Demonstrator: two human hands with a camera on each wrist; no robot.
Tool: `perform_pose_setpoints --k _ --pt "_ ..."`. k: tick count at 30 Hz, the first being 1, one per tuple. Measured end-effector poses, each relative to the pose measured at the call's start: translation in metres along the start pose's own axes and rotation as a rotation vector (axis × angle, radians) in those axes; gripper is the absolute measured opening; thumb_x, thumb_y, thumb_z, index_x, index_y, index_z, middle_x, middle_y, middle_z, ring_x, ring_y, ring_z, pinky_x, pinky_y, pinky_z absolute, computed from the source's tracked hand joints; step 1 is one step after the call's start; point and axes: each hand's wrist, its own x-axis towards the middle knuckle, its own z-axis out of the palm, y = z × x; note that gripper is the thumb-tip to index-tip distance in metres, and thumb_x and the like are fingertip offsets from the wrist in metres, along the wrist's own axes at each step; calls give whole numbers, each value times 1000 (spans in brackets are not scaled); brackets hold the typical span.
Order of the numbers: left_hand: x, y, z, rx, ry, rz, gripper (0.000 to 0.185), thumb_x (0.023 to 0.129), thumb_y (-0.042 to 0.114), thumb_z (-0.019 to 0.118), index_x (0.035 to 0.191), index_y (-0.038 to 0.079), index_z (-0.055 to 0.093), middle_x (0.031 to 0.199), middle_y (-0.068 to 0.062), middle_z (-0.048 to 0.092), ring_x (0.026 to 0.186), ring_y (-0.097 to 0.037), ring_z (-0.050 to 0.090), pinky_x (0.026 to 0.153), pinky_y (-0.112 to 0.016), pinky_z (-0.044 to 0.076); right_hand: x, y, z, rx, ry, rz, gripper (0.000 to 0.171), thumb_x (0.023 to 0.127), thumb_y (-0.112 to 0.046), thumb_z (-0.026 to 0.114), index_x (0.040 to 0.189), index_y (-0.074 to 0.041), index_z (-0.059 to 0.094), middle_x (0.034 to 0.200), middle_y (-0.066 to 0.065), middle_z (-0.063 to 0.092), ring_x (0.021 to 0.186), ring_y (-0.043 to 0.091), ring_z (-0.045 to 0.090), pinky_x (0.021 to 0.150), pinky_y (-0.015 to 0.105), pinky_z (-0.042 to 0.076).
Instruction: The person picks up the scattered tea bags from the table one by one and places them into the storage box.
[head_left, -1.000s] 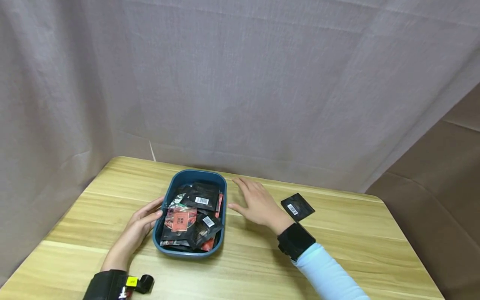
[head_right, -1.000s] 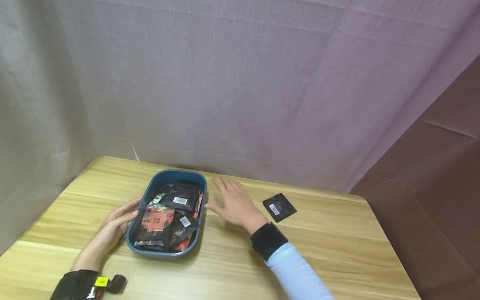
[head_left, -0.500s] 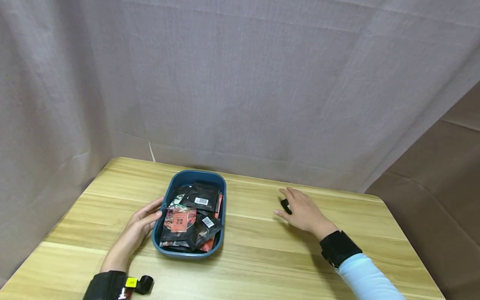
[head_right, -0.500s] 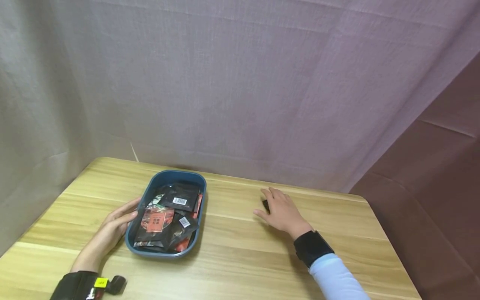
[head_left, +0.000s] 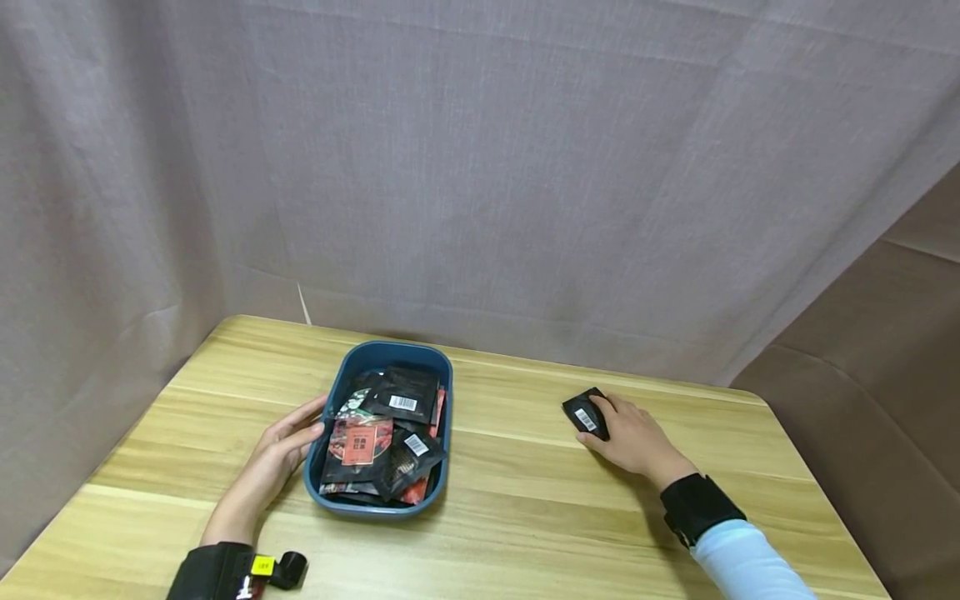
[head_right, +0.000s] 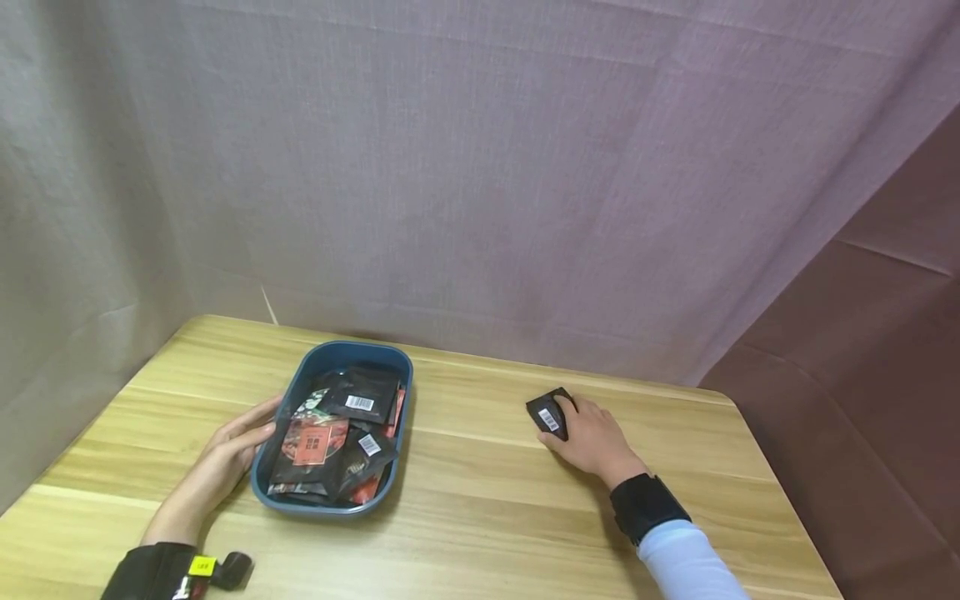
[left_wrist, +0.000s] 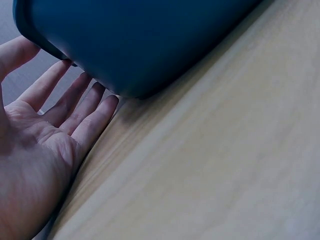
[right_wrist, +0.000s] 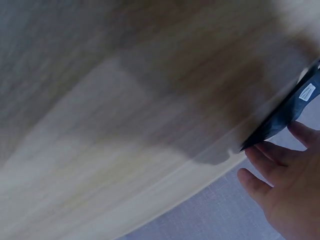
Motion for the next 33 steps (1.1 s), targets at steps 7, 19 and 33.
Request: perform_pose_setpoints --k 7,19,33 --pt "0 0 0 6 -2 -2 59 101 11 51 151 -10 27 148 -31 32 111 -3 57 92 -21 49 2 -1 2 8 4 22 73 91 -43 68 142 5 46 135 33 48 122 50 48 97 62 40" --pt "0 -2 -1 5 -18 29 58 102 10 51 150 -11 27 150 -30 30 115 -1 54 92 -21 49 13 -24 -6 92 95 -12 70 87 -32 70 143 2 45 133 29 50 118 45 52 96 59 43" --pt "1 0 -3 6 -20 30 59 101 11 52 150 -11 28 138 -8 46 114 -2 55 92 -22 49 45 -142 -33 269 181 -224 69 87 -33 72 147 -10 44 144 16 45 131 34 46 106 53 39"
